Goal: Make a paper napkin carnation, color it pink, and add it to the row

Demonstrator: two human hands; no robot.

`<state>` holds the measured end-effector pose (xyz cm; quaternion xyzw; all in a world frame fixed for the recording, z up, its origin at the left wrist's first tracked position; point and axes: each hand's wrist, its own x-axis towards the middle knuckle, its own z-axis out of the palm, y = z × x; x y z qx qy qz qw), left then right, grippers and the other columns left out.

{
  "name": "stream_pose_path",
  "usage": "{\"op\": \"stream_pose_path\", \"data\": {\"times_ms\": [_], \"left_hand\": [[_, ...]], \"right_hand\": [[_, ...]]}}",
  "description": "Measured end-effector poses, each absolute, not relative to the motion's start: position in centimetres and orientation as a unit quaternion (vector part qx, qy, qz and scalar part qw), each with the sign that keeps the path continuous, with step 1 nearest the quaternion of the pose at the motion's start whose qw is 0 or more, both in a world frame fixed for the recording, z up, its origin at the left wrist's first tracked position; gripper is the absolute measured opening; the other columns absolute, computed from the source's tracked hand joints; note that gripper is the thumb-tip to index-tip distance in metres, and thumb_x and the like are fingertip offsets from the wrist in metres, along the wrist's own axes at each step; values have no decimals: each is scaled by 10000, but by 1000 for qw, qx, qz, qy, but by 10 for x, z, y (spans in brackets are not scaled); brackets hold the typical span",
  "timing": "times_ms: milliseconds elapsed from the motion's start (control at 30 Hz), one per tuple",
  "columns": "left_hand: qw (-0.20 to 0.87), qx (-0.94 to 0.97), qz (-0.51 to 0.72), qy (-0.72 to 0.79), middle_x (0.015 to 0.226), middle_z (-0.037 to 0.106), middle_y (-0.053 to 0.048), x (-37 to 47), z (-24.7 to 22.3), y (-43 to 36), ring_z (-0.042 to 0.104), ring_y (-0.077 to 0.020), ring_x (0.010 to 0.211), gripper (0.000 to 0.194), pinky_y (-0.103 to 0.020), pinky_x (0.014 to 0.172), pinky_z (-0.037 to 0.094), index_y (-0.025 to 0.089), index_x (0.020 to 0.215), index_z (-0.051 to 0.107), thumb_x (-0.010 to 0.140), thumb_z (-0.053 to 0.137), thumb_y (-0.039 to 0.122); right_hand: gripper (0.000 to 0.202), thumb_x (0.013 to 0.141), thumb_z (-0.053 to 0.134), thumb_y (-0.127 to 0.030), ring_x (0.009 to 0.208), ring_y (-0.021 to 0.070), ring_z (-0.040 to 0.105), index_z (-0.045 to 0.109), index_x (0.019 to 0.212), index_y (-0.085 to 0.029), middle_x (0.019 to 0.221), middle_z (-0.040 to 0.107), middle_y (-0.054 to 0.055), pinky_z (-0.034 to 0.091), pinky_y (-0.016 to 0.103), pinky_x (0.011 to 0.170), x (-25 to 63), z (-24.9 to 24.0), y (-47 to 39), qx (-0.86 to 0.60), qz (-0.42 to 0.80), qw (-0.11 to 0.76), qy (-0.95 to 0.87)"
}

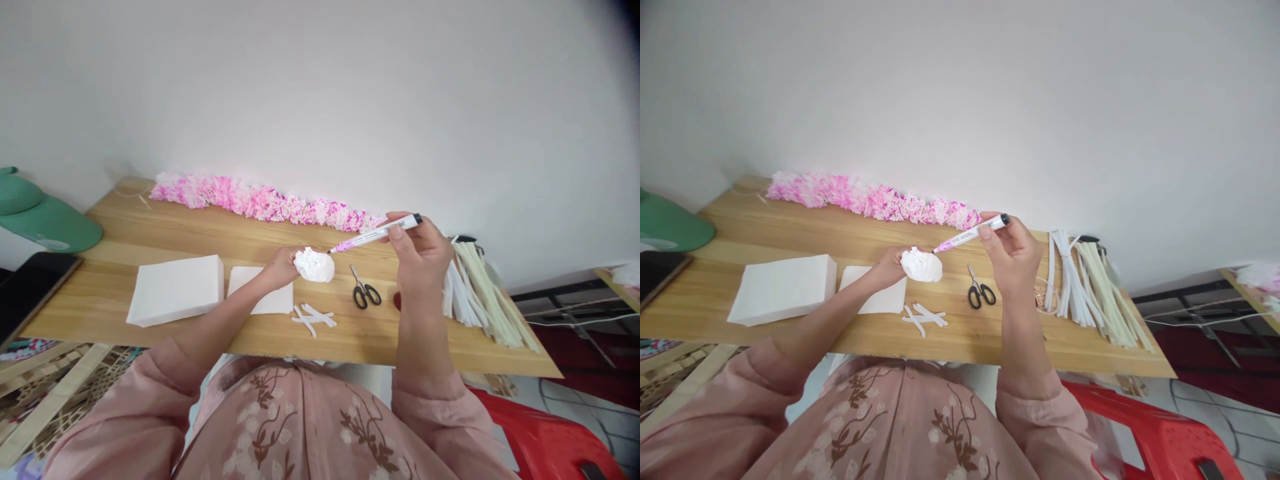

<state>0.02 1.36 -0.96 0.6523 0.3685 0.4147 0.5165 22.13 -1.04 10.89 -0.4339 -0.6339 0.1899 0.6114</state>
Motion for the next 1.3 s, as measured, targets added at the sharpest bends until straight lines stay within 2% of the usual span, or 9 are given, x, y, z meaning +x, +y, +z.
{"op": "stream_pose_path", "data": {"times_ms": [167,533,867,1300], "left_hand": [[552,608,455,345,872,761,-86,3,-5,12,700,-222,841,264,-345,832,542,127,810,754,672,771,351],[574,573,467,352,833,769,-91,4,-2,11,703,-220,778,324,-358,796,554,118,822,764,636,804,381],[578,562,463,367,903,779,-106,4,4,10,718,-260,878,346,-401,871,553,123,826,779,616,821,395],[622,497,477,373,876,780,-102,4,12,8,708,-302,977,394,-459,975,512,146,720,760,475,898,422]], "right_hand": [[182,836,712,-365,699,108,647,737,987,-268,859,714,-10,546,248,690,226,108,-10,-436,181,619,-627],[200,835,704,-388,718,114,648,736,992,-267,839,702,-13,539,243,679,229,103,-8,-454,188,609,-622],[205,822,722,-396,702,107,635,743,977,-264,825,695,-14,540,246,687,226,104,-10,-459,197,604,-621],[214,829,706,-396,728,122,657,738,994,-263,840,706,-9,552,256,698,231,103,-11,-468,186,610,-612]]}}
